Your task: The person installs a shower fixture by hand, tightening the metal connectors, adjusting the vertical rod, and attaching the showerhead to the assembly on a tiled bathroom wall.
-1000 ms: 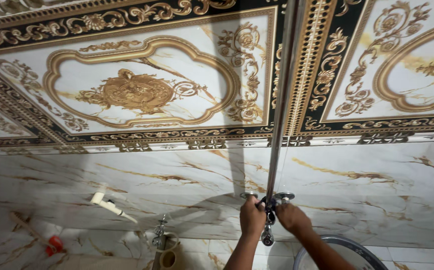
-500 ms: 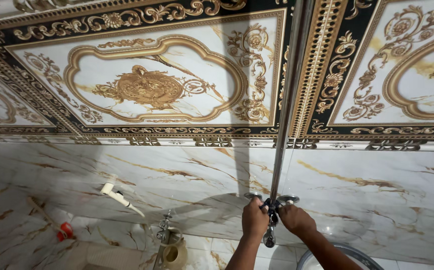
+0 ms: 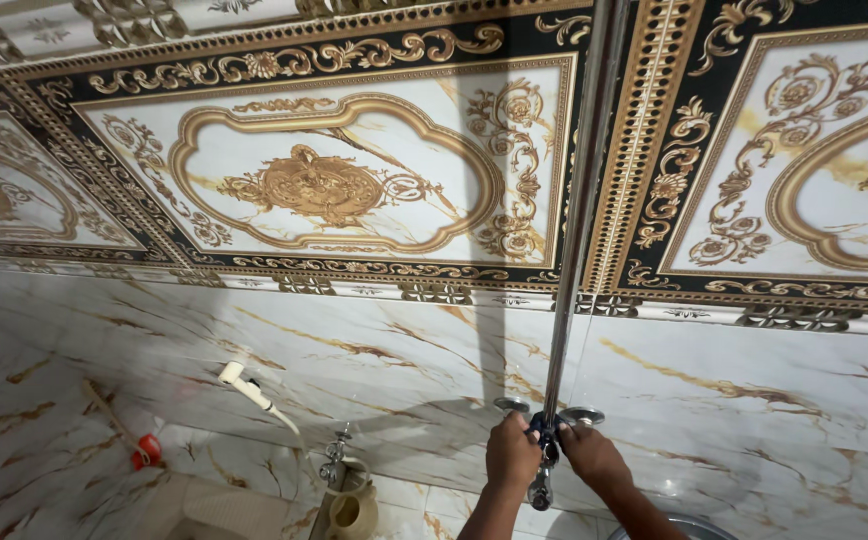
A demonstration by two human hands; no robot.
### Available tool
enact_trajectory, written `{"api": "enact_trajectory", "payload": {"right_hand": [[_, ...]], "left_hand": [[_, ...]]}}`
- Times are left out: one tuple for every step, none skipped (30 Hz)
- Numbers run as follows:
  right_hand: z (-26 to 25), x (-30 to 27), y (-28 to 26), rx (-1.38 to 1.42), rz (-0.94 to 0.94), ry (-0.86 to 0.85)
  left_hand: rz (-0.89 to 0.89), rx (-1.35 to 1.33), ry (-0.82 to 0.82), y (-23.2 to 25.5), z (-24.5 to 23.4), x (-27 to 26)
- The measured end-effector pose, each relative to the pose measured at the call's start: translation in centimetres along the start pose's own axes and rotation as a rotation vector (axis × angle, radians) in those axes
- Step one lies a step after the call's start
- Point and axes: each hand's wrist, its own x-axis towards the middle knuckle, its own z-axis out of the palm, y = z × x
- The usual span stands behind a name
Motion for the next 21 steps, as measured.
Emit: {"api": "enact_trajectory", "payload": {"right_hand": [[0.4,0.1,0.1,0.003,0.046,-0.044],[0.7,0.1,0.1,0.004,0.044,-0.042],[0.8,0.0,0.2,-0.06,-0.022,0.021],[0.8,-0.1,0.3,-0.125,-0.087,0.083],[0.7,-0.2,0.3,-0.124,-0.089,0.084],[0.6,-0.2,0.3,-0.126,-0.085,0.055],[0.5,-0.2,0.2,-0.128,-0.082,0.024],[0.3,-0.1,0.1,-0.127,-0.084,0.024],[0.2,0.3,0.2,-0.074,-0.041,-0.034],[0.0,0.6,0.2,-0.021,0.002,-0.091],[0.0,0.2,0.2,-0.021,0.002,-0.091],[0.0,-0.4,0.1,-0.058,-0.082,0.034],[-0.1,-0.4,0.1,-0.097,-0.164,0.165],[-0.2,0.0,0.2,-0.097,-0.165,0.17],[-0.2,-0.1,0.2,-0.074,-0.163,0.168],[-0.2,-0.2,0.3,-0.051,-0.161,0.167],[-0.1,-0.3,0.4,-0.051,-0.157,0.161],[0.0,0.0,0.6,-0.001,-0.078,0.043],[0.0,0.3,0.7,0.048,0.0,-0.071],[0.1,0.1,0.7,0.049,0.002,-0.073],[0.2,0.2,0.7,0.083,0.036,-0.093]], "left_hand": [[0.001,0.001,0.002,-0.3,0.3,0.4],[-0.001,0.027,-0.009,-0.7,0.6,0.7],[-0.003,0.05,-0.021,-0.8,0.9,0.9],[-0.003,0.05,-0.021,-0.9,1.0,0.9],[-0.017,0.05,-0.034,-1.0,1.0,0.9],[-0.032,0.05,-0.047,-1.0,0.9,0.9],[-0.033,0.051,-0.045,-0.9,0.8,0.8],[-0.016,0.067,-0.047,-0.8,0.7,0.8],[0.004,0.084,-0.048,-0.7,0.6,0.9],[0.006,0.085,-0.044,-0.6,0.5,1.1],[0.0,0.081,-0.05,-0.5,0.5,1.0],[-0.006,0.077,-0.056,-0.4,0.5,0.9],[-0.002,0.078,-0.053,-0.3,0.3,1.0],[-0.004,0.091,-0.059,-0.2,0.1,1.1],[-0.012,0.104,-0.07,-0.2,0.1,0.8],[-0.013,0.105,-0.073,-0.1,0.0,0.9],[-0.031,0.114,-0.066,0.0,0.1,1.0],[-0.05,0.124,-0.06,-0.1,0.2,0.8],[-0.051,0.125,-0.063,-0.1,0.2,0.8],[-0.037,0.124,-0.056,-0.3,0.3,0.7],[-0.02,0.122,-0.047,-0.4,0.3,0.9]]}}
